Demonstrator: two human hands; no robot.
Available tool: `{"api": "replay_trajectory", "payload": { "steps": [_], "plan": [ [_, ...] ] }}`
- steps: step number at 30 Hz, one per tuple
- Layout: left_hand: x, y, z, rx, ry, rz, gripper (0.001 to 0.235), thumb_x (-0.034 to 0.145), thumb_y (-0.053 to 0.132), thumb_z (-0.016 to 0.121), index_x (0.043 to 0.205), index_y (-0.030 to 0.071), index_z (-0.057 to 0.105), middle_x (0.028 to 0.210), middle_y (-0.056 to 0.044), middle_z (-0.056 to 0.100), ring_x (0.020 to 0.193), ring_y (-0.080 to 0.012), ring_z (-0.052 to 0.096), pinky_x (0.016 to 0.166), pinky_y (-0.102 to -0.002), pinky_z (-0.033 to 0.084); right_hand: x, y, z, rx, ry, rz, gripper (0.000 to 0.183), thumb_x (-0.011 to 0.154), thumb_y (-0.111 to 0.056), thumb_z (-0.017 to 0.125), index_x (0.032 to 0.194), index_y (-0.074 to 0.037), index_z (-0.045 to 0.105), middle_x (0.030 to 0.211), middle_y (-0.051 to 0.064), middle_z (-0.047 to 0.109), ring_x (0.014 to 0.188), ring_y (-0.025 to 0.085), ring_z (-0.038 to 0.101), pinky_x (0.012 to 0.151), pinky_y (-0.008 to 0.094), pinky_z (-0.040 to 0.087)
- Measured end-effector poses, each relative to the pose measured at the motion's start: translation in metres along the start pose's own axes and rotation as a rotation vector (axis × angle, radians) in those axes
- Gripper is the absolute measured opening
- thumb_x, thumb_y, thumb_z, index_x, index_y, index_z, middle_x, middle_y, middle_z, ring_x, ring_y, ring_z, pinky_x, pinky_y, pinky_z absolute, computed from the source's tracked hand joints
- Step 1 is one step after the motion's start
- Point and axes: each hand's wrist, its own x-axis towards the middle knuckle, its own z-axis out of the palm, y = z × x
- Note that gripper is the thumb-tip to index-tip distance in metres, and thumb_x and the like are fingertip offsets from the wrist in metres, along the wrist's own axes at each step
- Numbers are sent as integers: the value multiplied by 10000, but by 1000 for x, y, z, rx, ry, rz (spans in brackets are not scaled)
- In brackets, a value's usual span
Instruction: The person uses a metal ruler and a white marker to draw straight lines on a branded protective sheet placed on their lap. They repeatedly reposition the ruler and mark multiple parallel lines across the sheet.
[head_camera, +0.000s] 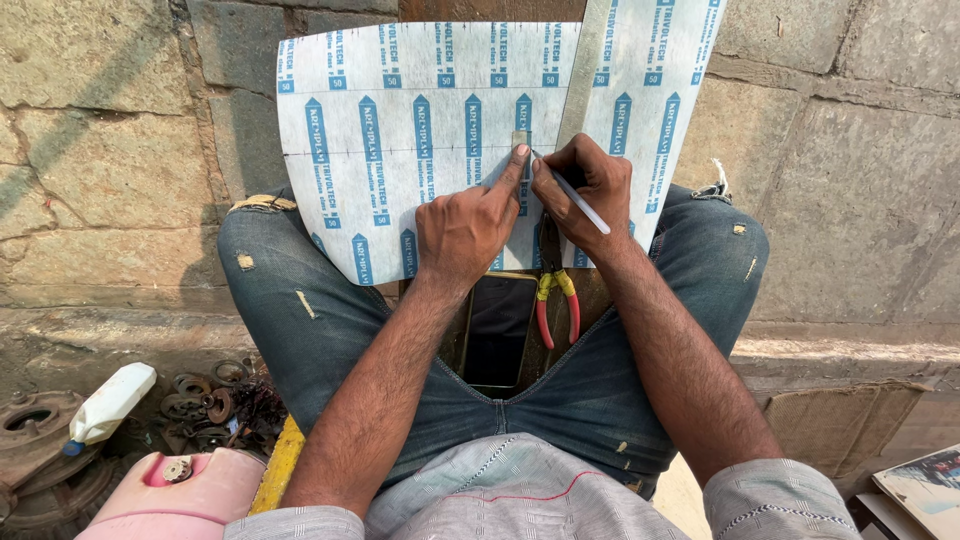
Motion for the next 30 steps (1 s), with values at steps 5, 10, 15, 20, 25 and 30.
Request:
{"api": "replay_trajectory", "payload": {
  "steps": [5, 10, 15, 20, 25, 30],
  "plan": [
    [0, 1, -1, -8, 6, 3, 580, 1012, 267, 722, 1549, 242, 506, 513, 44, 518, 408, -55, 498, 355, -301, 481, 1, 1, -1, 18, -12, 30, 233, 1010, -140, 789, 904, -28, 614, 739, 97, 720, 678, 147, 754, 560, 276, 604],
    [1, 1, -3, -11, 1, 1, 588, 1009, 277, 723, 1552, 238, 501, 522, 40, 525, 413, -61, 506, 358, -308, 483, 2, -1, -2, 27, -1, 16, 235, 1016, -143, 795, 918, -28, 615, 772, 108, 733, 706, 151, 762, 579, 275, 613],
    [1, 1, -3, -17, -7, -5, 577, 1017, 276, 721, 1550, 239, 504, 513, 40, 524, 407, -64, 508, 355, -308, 484, 1, -3, -2, 31, -18, 57, 226, 1012, -138, 785, 906, -30, 617, 737, 103, 723, 682, 147, 758, 561, 278, 605],
    [0, 0, -1, -4, 2, 3, 584, 1009, 262, 714, 1554, 235, 506, 518, 42, 527, 411, -56, 505, 360, -301, 481, 2, -2, -4, 59, -9, 62, 210, 1048, -156, 737, 964, -21, 600, 738, 94, 721, 680, 137, 757, 566, 269, 613],
    [0, -2, -1, -28, 7, 19, 531, 1019, 279, 702, 1522, 220, 543, 520, 42, 532, 398, -56, 491, 335, -283, 458, 1, 1, -7, 208, 28, 160, 209, 1085, -151, 609, 1216, 12, 597, 812, 94, 745, 698, 134, 737, 566, 242, 575],
    [-8, -3, -7, -70, 41, 121, 363, 1053, 320, 683, 1408, 246, 671, 553, 41, 517, 423, -64, 488, 348, -277, 439, 2, 0, -5, 185, 76, 63, 165, 1124, -91, 604, 1261, -8, 644, 1016, 131, 766, 880, 159, 785, 663, 258, 640]
  ]
}}
